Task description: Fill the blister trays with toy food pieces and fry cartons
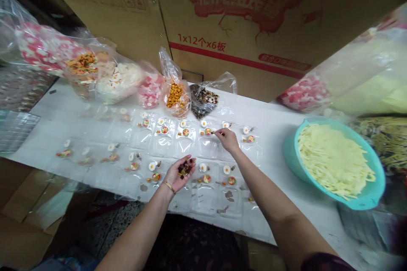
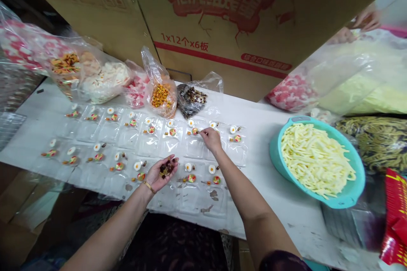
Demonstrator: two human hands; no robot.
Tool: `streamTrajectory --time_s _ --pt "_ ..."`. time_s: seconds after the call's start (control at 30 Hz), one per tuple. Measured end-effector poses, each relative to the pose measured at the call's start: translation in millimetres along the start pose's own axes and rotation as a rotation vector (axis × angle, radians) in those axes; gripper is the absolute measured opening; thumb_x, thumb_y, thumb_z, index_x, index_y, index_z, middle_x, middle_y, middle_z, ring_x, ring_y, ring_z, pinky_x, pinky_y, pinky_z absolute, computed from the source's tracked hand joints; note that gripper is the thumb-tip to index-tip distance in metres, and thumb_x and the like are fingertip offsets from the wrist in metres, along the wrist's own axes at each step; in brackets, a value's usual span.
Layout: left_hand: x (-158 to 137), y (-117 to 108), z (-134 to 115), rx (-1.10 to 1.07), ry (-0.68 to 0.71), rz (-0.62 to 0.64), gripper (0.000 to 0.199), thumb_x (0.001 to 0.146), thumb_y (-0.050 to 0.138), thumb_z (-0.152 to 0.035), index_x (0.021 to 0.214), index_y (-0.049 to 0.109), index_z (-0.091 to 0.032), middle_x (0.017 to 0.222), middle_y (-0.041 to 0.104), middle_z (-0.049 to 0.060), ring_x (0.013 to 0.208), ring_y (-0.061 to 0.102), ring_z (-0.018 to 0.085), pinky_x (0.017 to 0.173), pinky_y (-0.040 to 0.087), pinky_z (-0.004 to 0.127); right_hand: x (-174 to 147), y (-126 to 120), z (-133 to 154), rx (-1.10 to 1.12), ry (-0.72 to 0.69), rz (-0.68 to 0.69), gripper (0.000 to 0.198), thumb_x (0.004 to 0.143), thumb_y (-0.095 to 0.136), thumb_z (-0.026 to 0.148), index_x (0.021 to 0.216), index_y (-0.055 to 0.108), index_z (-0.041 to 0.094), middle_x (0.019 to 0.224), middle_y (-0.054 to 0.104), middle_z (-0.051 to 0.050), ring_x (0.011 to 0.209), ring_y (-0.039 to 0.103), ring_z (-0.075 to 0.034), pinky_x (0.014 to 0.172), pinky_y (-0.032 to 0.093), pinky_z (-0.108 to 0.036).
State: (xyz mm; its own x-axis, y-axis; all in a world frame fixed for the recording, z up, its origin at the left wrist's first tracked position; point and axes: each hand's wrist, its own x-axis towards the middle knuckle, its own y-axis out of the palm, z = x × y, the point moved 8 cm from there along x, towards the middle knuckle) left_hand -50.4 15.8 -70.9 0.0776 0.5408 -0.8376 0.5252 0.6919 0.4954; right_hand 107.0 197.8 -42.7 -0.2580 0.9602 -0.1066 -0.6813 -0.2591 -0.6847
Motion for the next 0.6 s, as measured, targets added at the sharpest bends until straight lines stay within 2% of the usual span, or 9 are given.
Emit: streamTrajectory --time_s 0.13,0.23,0.33,0.4,0.5,0.6 --pt "-8.1 -16.9 -7.7 -0.04 0.022 -0.025 0.018 0.075 0.05 -0.012 0.09 0.06 -0.013 0.084 0.066 0.008 0.07 0.064 0.013 0.065 0.052 0.025 43.6 1.3 -0.9 -0.321 -0.022 -0.008 0.02 0.081 0.046 0.022 0.082 0.065 0.019 0.089 0.06 -0.006 0.08 0.054 -0.016 0.069 0.038 -0.026" --pt "-11.9 -28.0 -12.6 -0.081 0.042 -0.039 0.017 0.075 0.049 -0.011 0.089 0.06 -0.012 0.084 0.066 0.008 0.07 0.064 0.013 0.064 0.053 0.025 65.2 15.4 5.9 -0.506 -0.078 0.077 0.023 0.082 0.043 0.02 0.083 0.066 0.018 0.09 0.059 -0.008 0.082 0.053 -0.017 0.067 0.037 -0.026" --pt "-13.5 -37.0 -15.9 -0.105 0.051 -0.06 0.017 0.076 0.048 -0.011 0.089 0.06 -0.012 0.084 0.067 0.009 0.069 0.064 0.014 0.063 0.053 0.025 75.3 25.9 7.8 -0.59 -0.119 0.144 0.023 0.08 0.045 0.015 0.084 0.067 0.019 0.089 0.058 -0.008 0.083 0.052 -0.017 0.068 0.037 -0.025" --pt "-12.9 -38.0 -18.7 -0.118 0.057 -0.056 0.017 0.076 0.049 -0.011 0.089 0.06 -0.012 0.085 0.067 0.009 0.07 0.064 0.014 0.064 0.053 0.026 73.5 25.0 10.8 -0.558 -0.124 0.104 0.027 0.08 0.043 0.013 0.095 0.065 0.021 0.093 0.057 -0.008 0.084 0.052 -0.017 0.07 0.038 -0.025" --pt "-9.4 -30.7 -25.0 -0.133 0.057 -0.019 0.015 0.074 0.052 -0.013 0.087 0.06 -0.012 0.087 0.067 0.009 0.074 0.064 0.016 0.066 0.053 0.027 51.5 27.8 31.1 -0.355 -0.176 0.044 0.029 0.082 0.043 0.016 0.103 0.061 0.019 0.093 0.057 -0.008 0.084 0.053 -0.016 0.072 0.04 -0.026" --pt "-3.7 -20.3 -34.0 -0.13 0.071 0.009 0.015 0.073 0.053 -0.013 0.087 0.06 -0.012 0.085 0.067 0.008 0.074 0.064 0.016 0.068 0.053 0.028 5.8 55.2 78.0 -0.042 -0.388 0.235 0.021 0.08 0.049 0.021 0.095 0.064 0.018 0.086 0.059 -0.006 0.08 0.054 -0.014 0.074 0.041 -0.025"
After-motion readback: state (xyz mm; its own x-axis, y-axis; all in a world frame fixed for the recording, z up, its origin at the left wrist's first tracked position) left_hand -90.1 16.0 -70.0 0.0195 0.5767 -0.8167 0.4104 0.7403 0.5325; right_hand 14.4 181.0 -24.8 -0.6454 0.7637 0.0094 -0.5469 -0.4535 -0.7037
